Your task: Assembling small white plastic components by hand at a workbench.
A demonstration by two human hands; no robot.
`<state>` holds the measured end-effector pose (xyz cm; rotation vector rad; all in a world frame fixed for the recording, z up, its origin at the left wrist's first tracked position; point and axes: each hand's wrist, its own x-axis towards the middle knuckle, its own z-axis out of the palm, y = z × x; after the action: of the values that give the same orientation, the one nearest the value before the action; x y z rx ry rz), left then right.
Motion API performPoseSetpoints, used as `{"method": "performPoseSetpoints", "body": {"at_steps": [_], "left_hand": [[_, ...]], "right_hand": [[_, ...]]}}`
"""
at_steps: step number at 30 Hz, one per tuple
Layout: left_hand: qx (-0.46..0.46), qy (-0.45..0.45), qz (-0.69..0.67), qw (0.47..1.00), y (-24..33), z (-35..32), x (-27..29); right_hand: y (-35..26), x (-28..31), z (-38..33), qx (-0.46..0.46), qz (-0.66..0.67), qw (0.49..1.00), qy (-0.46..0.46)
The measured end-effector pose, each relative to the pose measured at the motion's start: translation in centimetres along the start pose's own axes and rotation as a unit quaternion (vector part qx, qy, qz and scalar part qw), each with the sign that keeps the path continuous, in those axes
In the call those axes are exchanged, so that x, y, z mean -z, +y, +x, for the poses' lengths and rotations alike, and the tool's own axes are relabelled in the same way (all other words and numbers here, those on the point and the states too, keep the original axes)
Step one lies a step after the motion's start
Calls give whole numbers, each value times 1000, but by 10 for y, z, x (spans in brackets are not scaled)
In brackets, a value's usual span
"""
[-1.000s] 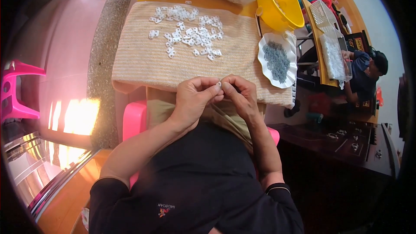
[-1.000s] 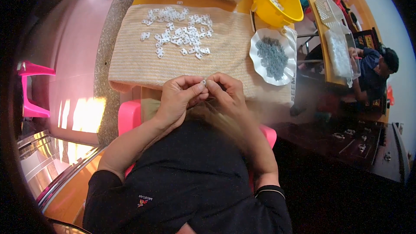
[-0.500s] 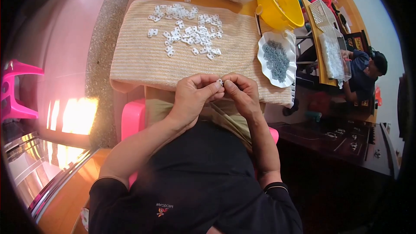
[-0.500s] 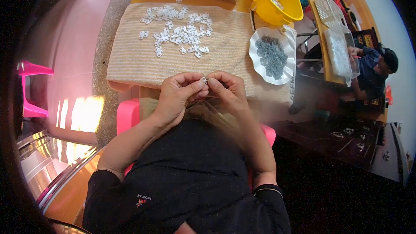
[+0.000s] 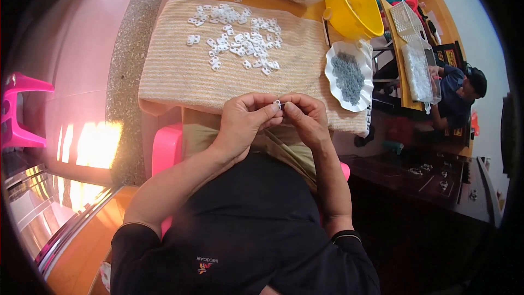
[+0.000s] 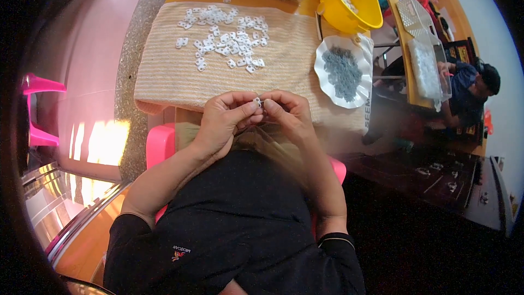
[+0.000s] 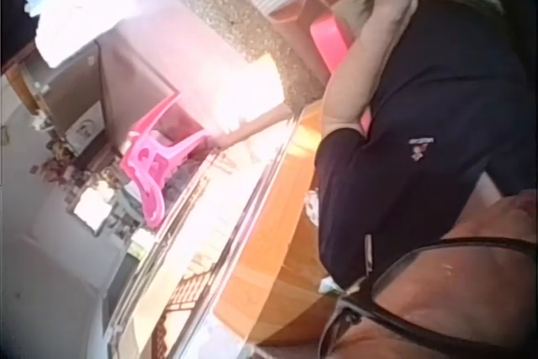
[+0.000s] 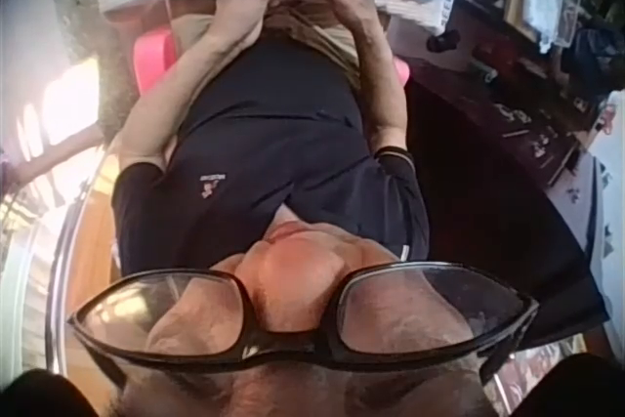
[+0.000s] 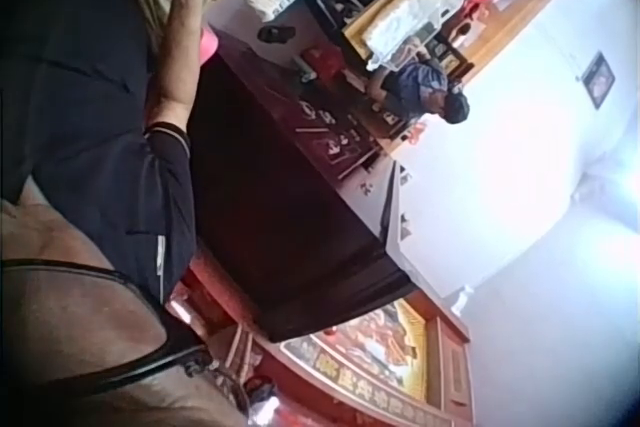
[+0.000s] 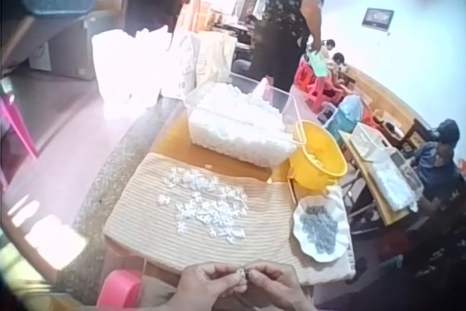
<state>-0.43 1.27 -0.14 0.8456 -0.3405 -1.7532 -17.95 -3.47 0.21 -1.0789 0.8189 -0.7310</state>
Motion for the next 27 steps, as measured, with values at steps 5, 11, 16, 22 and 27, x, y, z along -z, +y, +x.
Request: {"method": "performPoseSetpoints", "body": {"at_steps": [5,11,16,22,27], "left_hand": [[2,19,-12,1000,5,-3,-3],[0,40,-11,999,8,-6,-4],[-14,42,-23,999,8,-7,-4],[-29,59,-51,997,1,-4,-2],[-32,55,-63,996,3,-4,0]], "right_hand": [[-10,-7,1,1,-46,997,66],[-37,-5,20,51,-220,970,88],[-54,-13,64,142,-418,896,47],[-58,-29,118,235,-531,813,-39],[-56,-46,129,194,-669,715,-66]]}}
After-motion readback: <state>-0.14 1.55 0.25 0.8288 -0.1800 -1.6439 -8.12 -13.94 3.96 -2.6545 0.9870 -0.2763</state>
